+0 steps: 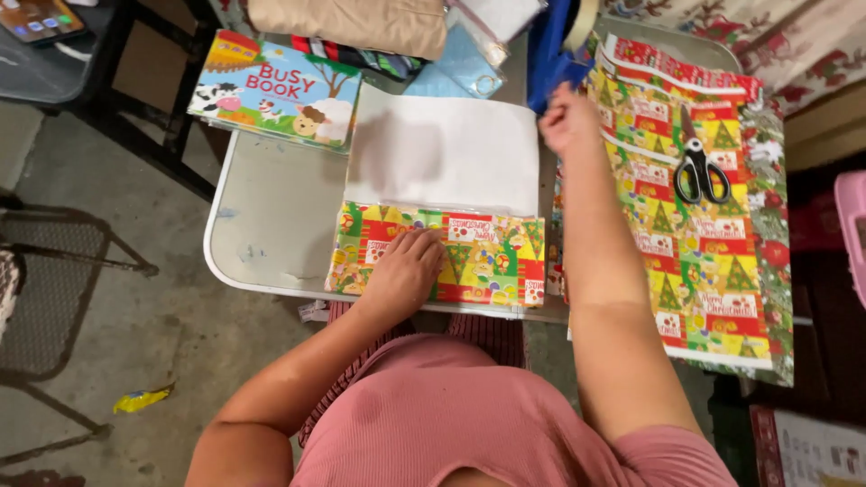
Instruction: Wrapping a book in decorative Christmas-themed paper using scissors and tape.
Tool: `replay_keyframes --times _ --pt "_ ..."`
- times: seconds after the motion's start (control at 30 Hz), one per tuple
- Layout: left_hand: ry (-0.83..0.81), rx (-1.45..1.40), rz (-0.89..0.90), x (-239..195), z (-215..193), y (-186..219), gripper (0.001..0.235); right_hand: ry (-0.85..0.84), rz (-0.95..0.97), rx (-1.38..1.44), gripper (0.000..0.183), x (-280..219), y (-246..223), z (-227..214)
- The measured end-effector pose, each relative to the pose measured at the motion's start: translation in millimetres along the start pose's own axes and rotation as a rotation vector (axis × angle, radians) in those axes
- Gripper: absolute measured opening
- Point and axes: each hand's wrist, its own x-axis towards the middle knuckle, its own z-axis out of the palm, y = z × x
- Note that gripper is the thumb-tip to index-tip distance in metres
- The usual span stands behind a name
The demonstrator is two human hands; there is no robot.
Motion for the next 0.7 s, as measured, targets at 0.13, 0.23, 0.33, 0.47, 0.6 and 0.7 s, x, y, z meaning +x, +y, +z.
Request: replay_keyframes --times 0.13,0.23,0.33,0.47,0.6,0.7 --pt "0.074 0.113 0.018 -3.3 16.9 -8.1 0.016 0.047 -0.107 -0.114 0.022 -36.7 16.8 16.3" --pt "0.069 0.088 0.014 -4.3 8.6 -4.5 0.016 0.187 -0.426 -0.298 0.023 -69.1 6.1 16.4" --pt "-0.01 -0.027 -0.022 3.4 -4.5 2.6 0.019 0.13 -0.664 -0.504 0.021 -135.9 -23.5 11.7" --pt "-0.018 -0.047 -0.032 6.7 -6.8 3.6 0.023 0.084 -0.572 -1.003 0.011 -208.8 -17.3 4.4" --pt "-0.028 -0.037 -0.041 4.9 -6.0 3.8 0.023 -0.011 -0.555 -1.295 0.017 -208.9 -4.7 -3.6" --pt "-0.024 -0.022 -0.037 4.6 -4.1 3.2 0.022 0.067 -0.659 -1.234 0.016 -202.4 -17.9 15.6"
